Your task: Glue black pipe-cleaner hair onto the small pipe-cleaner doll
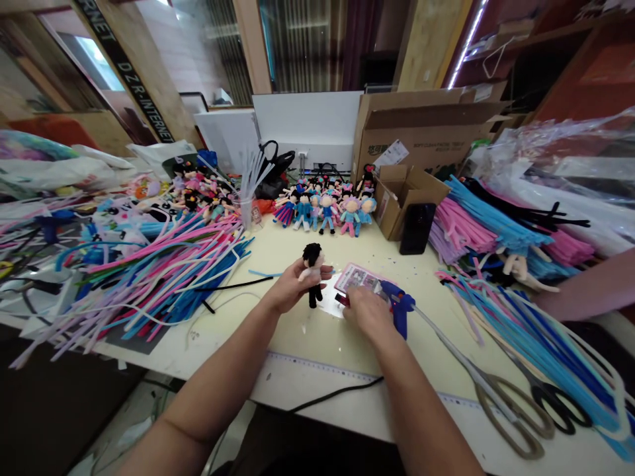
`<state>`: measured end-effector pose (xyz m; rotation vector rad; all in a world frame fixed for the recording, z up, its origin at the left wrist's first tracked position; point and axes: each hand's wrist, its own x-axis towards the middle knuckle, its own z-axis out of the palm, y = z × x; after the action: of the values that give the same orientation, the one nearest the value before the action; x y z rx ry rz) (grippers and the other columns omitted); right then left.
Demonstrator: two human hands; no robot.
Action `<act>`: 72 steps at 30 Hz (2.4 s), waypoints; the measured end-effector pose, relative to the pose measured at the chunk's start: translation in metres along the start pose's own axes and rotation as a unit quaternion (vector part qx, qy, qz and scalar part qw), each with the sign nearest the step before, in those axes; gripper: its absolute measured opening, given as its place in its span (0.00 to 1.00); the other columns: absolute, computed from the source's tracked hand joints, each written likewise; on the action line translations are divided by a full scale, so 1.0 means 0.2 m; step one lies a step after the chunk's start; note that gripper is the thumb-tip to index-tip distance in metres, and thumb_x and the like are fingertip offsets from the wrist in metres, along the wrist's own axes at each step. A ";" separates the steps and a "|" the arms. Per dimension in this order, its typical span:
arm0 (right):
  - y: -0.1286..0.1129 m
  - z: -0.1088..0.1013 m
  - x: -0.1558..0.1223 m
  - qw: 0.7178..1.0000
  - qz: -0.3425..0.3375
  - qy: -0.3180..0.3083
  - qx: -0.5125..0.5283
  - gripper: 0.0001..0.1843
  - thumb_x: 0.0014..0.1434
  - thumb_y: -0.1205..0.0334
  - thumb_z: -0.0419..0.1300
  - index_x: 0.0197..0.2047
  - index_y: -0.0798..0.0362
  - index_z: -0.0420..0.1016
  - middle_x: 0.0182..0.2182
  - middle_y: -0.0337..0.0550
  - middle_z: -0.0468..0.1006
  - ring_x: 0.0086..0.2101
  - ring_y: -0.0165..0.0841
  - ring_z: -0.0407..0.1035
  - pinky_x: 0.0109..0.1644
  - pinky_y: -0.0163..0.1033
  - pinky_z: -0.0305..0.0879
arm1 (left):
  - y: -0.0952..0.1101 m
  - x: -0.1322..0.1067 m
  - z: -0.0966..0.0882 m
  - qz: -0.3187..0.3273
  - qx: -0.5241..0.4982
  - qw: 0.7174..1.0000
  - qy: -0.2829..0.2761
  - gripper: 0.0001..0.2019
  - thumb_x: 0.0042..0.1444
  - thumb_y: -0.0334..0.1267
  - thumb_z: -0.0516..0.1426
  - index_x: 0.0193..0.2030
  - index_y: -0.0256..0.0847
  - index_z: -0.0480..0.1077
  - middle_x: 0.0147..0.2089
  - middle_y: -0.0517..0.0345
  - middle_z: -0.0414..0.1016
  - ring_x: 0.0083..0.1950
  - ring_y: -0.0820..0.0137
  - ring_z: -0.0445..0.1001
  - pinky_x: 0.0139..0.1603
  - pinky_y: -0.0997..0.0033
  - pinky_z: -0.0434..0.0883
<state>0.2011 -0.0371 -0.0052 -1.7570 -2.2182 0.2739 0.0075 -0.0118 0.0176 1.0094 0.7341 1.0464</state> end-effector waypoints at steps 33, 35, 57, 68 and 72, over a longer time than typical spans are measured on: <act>-0.08 -0.04 0.08 0.858 0.038 0.079 0.506 0.21 0.60 0.44 0.53 0.37 0.52 0.75 0.30 0.40 0.72 0.32 0.33 0.65 0.36 0.38 0.60 | -0.04 0.05 -0.01 0.081 0.111 0.986 0.099 0.22 0.42 0.34 0.63 0.47 0.40 0.65 0.40 0.57 0.76 0.39 0.70 0.73 0.44 0.68 0.67; -0.10 -0.03 0.08 0.860 0.038 0.093 0.500 0.18 0.59 0.45 0.54 0.36 0.52 0.75 0.30 0.39 0.72 0.33 0.33 0.65 0.37 0.39 0.61 | -0.04 0.04 0.00 0.084 0.106 0.985 0.110 0.23 0.41 0.34 0.64 0.46 0.40 0.65 0.39 0.58 0.77 0.38 0.70 0.74 0.43 0.68 0.68; -0.16 0.03 0.12 0.794 0.121 0.200 0.560 0.11 0.48 0.54 0.62 0.31 0.49 0.65 0.28 0.37 0.70 0.31 0.33 0.66 0.36 0.40 0.68 | -0.11 0.05 0.03 0.088 0.092 0.983 0.134 0.28 0.38 0.34 0.67 0.47 0.43 0.64 0.37 0.63 0.72 0.36 0.73 0.71 0.41 0.71 0.67; -0.18 0.01 0.11 0.806 0.123 0.206 0.542 0.10 0.48 0.56 0.61 0.30 0.49 0.64 0.28 0.35 0.68 0.30 0.31 0.64 0.35 0.39 0.63 | -0.13 0.04 0.02 0.115 0.131 0.975 0.138 0.27 0.41 0.33 0.67 0.48 0.43 0.63 0.37 0.64 0.68 0.38 0.74 0.68 0.42 0.73 0.65; -0.17 0.01 0.11 0.805 0.125 0.206 0.543 0.10 0.48 0.56 0.61 0.30 0.49 0.64 0.27 0.35 0.67 0.29 0.31 0.64 0.35 0.38 0.63 | -0.13 0.04 0.03 0.113 0.138 0.974 0.141 0.27 0.41 0.33 0.66 0.48 0.43 0.63 0.36 0.64 0.68 0.37 0.74 0.68 0.41 0.73 0.64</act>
<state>0.1643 -0.0231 0.0073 -1.2224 -1.0726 0.9009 0.0238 -0.0098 -0.0037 1.2181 1.0361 1.3285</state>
